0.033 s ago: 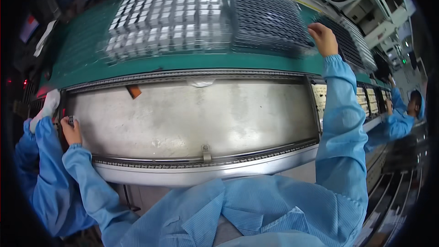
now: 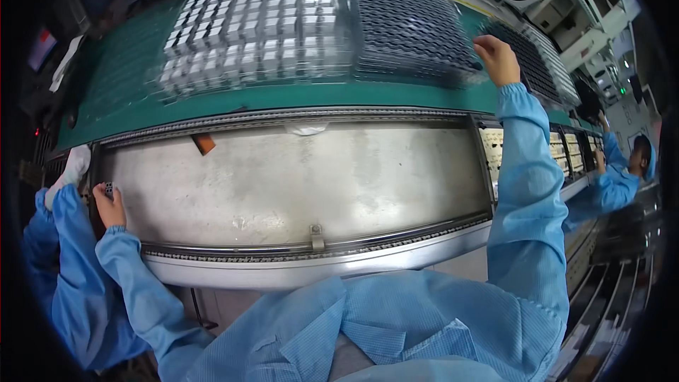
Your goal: Manually placing 7-segment display components onto a printed circuit board on a factory assembly line.
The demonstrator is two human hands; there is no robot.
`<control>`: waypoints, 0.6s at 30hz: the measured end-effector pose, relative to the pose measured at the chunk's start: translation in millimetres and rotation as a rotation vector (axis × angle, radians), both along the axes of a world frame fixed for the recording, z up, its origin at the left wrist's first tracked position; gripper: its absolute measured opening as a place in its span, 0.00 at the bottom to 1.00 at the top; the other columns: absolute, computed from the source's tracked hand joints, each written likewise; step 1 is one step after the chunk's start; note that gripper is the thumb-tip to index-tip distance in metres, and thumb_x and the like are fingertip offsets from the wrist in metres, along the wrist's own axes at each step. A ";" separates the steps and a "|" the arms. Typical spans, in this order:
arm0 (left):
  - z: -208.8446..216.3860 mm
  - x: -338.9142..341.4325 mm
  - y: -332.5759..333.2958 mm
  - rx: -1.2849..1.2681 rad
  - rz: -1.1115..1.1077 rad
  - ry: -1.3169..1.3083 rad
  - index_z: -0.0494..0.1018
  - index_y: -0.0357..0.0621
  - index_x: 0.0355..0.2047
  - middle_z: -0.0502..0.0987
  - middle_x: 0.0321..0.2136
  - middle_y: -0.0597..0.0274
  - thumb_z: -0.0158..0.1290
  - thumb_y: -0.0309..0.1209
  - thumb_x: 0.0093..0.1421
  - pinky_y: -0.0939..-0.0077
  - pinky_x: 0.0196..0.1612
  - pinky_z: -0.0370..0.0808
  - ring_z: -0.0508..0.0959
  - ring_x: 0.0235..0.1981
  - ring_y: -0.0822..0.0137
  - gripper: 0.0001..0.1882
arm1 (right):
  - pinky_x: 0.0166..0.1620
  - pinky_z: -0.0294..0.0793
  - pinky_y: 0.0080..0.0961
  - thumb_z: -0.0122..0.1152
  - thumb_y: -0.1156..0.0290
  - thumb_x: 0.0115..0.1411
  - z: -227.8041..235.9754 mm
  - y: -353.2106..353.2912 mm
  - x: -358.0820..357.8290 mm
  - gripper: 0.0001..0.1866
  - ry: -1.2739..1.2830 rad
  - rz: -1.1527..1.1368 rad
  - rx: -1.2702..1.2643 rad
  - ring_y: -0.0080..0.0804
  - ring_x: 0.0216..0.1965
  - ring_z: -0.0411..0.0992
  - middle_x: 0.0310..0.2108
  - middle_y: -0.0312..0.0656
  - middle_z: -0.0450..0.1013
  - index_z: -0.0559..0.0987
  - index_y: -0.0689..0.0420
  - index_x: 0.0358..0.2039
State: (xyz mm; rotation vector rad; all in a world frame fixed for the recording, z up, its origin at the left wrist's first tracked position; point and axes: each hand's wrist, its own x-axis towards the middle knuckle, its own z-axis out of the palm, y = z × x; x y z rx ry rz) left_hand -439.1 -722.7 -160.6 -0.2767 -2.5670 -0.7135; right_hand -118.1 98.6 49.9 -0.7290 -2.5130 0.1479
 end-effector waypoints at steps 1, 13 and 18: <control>4.4 -5.2 15.4 0.010 -0.027 -0.001 0.62 0.34 0.45 0.71 0.40 0.47 0.52 0.27 0.56 0.67 0.49 0.68 0.73 0.43 0.52 0.18 | 0.41 0.73 0.32 0.60 0.62 0.56 -1.5 5.6 6.1 0.12 -0.051 -0.039 0.010 0.39 0.38 0.76 0.36 0.43 0.77 0.79 0.53 0.39; 15.3 2.4 29.9 0.157 -0.211 -0.111 0.61 0.37 0.45 0.68 0.37 0.56 0.49 0.22 0.58 0.76 0.47 0.67 0.70 0.39 0.66 0.15 | 0.42 0.73 0.32 0.67 0.62 0.50 -2.8 -5.8 -6.3 0.17 -0.344 -0.283 0.094 0.38 0.39 0.75 0.36 0.42 0.77 0.80 0.54 0.40; 15.3 4.9 27.3 0.150 -0.230 -0.125 0.61 0.37 0.45 0.68 0.37 0.57 0.49 0.21 0.58 0.76 0.47 0.67 0.70 0.39 0.67 0.15 | 0.39 0.74 0.30 0.66 0.64 0.51 0.0 -8.7 -6.3 0.15 -0.361 -0.314 0.080 0.35 0.37 0.76 0.33 0.43 0.78 0.80 0.57 0.38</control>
